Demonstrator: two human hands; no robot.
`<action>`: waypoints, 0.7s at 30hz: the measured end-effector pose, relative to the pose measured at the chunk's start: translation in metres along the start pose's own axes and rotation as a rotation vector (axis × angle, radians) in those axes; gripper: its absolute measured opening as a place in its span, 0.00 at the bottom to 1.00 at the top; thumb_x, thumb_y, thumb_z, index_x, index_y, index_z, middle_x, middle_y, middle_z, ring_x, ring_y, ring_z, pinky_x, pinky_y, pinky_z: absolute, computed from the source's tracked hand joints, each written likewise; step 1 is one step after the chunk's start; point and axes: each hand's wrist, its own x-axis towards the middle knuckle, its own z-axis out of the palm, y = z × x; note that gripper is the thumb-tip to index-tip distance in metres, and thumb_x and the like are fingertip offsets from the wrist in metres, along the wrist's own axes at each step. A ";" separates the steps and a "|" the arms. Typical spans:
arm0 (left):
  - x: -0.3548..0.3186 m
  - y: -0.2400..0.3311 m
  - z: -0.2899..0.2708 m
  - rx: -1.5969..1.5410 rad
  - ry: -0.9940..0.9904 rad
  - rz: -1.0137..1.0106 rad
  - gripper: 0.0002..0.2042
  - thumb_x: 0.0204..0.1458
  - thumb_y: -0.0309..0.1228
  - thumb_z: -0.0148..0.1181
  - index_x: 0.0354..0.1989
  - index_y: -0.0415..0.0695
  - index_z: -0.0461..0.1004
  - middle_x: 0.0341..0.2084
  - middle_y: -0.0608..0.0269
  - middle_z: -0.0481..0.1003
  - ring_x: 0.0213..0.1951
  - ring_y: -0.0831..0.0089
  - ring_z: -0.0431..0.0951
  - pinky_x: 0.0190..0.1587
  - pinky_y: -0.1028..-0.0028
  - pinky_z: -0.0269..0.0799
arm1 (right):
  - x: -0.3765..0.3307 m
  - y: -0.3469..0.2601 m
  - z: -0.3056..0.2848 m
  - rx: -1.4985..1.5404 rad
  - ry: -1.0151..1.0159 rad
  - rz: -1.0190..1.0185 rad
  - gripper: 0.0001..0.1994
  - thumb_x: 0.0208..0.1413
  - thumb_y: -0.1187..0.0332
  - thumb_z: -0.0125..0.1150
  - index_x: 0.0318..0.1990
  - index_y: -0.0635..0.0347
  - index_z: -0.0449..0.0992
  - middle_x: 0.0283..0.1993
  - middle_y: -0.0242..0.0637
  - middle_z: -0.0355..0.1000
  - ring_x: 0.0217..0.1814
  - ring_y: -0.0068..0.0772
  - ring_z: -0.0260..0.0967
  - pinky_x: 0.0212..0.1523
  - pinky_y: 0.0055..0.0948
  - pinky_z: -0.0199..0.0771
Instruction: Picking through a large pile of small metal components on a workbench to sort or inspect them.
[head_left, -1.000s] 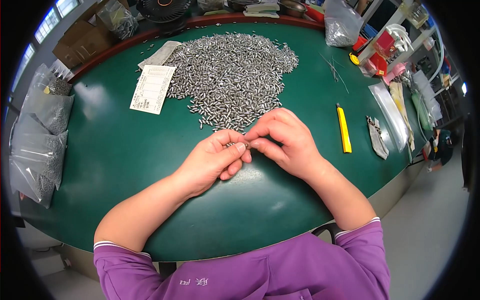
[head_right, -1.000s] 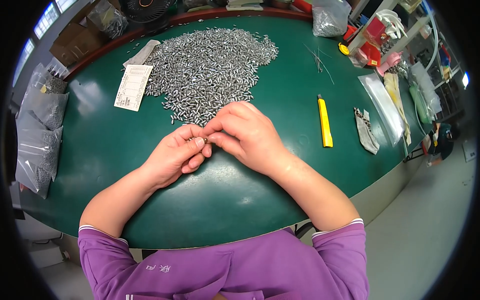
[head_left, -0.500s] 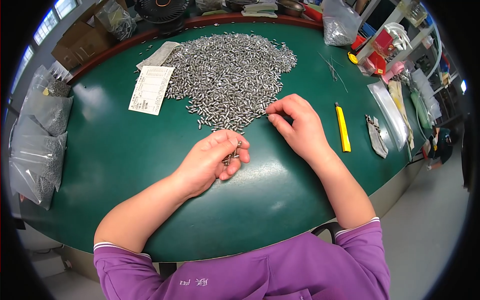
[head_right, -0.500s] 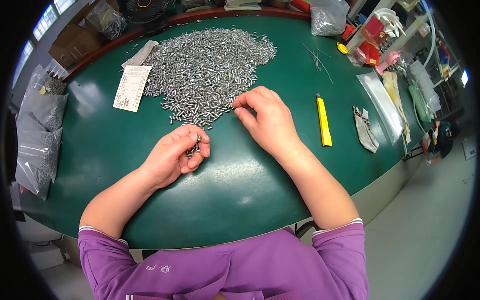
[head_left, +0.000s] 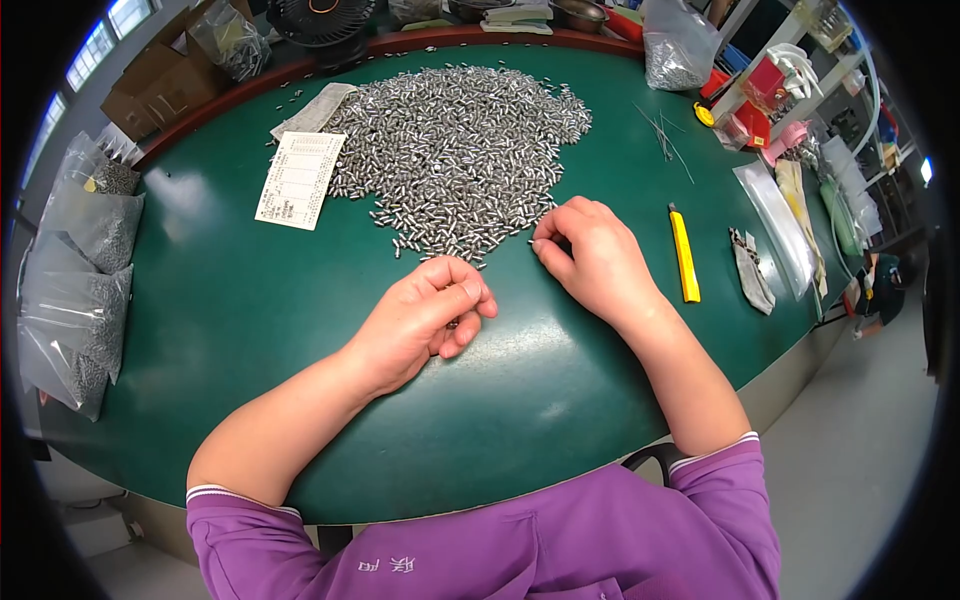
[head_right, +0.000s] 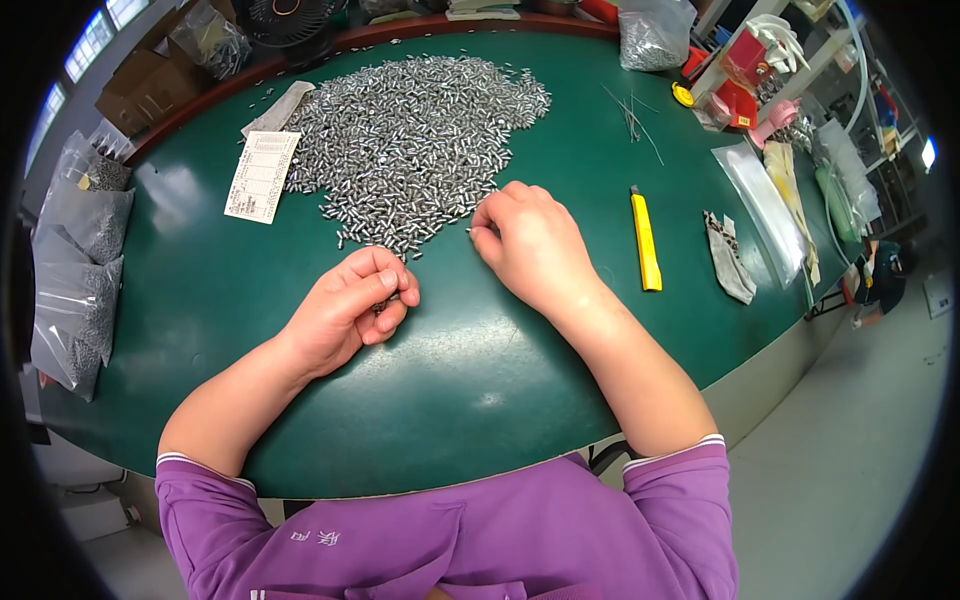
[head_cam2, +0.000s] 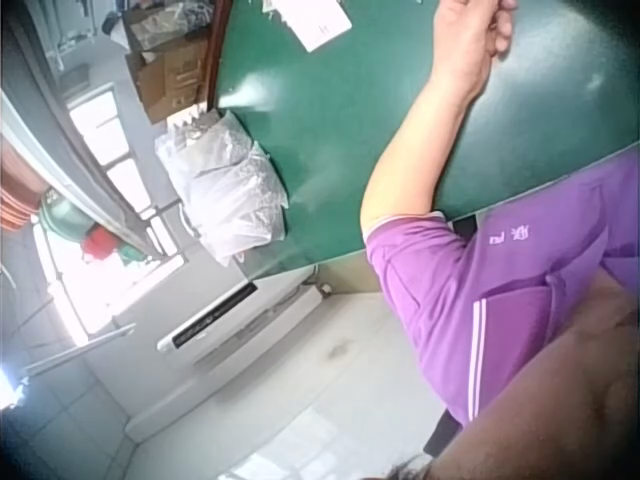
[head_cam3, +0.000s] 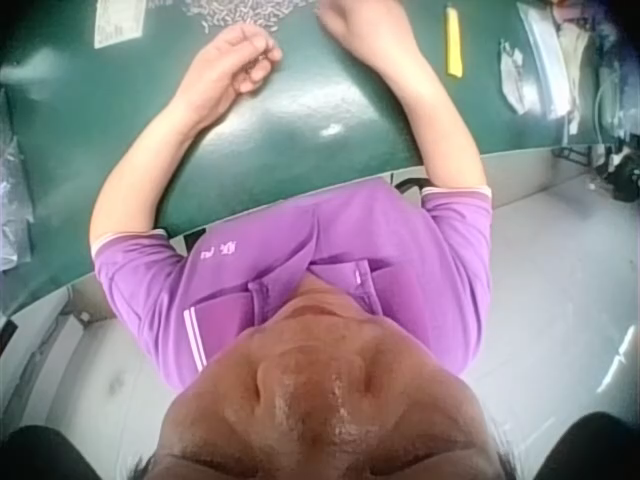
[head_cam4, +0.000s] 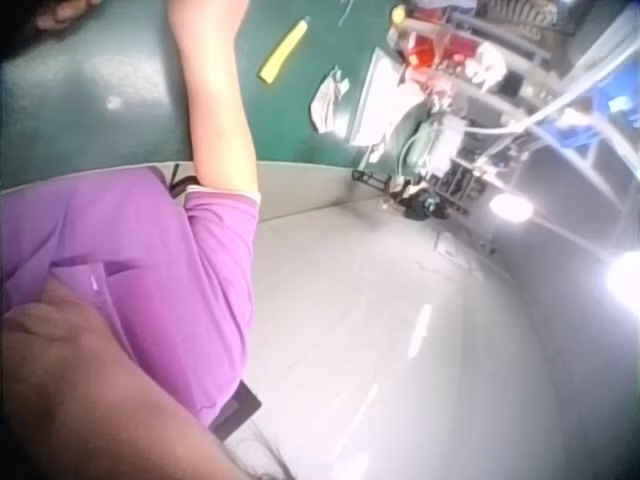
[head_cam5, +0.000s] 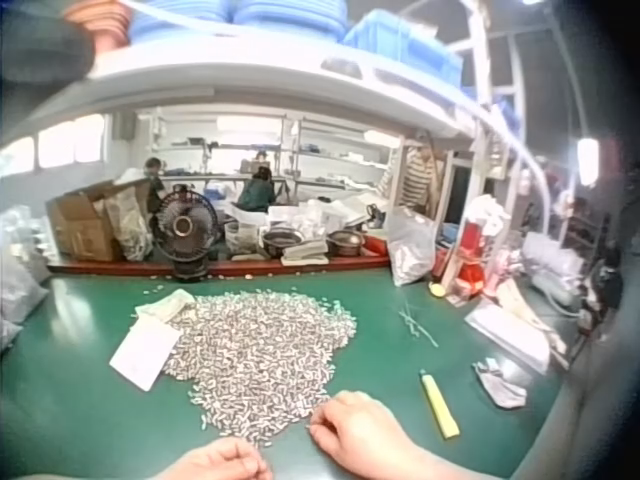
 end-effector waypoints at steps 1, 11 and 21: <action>0.000 0.000 0.000 0.000 0.004 -0.002 0.04 0.59 0.29 0.48 0.37 0.42 0.66 0.32 0.60 0.71 0.23 0.82 0.63 0.21 0.83 0.58 | 0.000 -0.001 0.000 0.007 -0.011 -0.033 0.02 0.45 0.72 0.60 0.27 0.58 0.74 0.29 0.37 0.69 0.37 0.42 0.68 0.40 0.38 0.70; 0.000 0.000 0.000 0.007 0.015 -0.017 0.04 0.59 0.27 0.49 0.40 0.42 0.66 0.31 0.62 0.71 0.23 0.84 0.63 0.21 0.85 0.57 | -0.002 -0.007 -0.001 0.027 -0.023 -0.142 0.05 0.44 0.74 0.62 0.31 0.58 0.74 0.30 0.36 0.68 0.38 0.40 0.67 0.39 0.36 0.69; 0.000 0.000 0.003 0.059 0.048 -0.021 0.10 0.58 0.29 0.53 0.45 0.40 0.66 0.30 0.62 0.70 0.22 0.84 0.63 0.21 0.84 0.58 | -0.009 -0.035 0.001 0.807 -0.265 0.048 0.03 0.53 0.73 0.60 0.35 0.59 0.76 0.36 0.30 0.65 0.35 0.18 0.67 0.36 0.18 0.69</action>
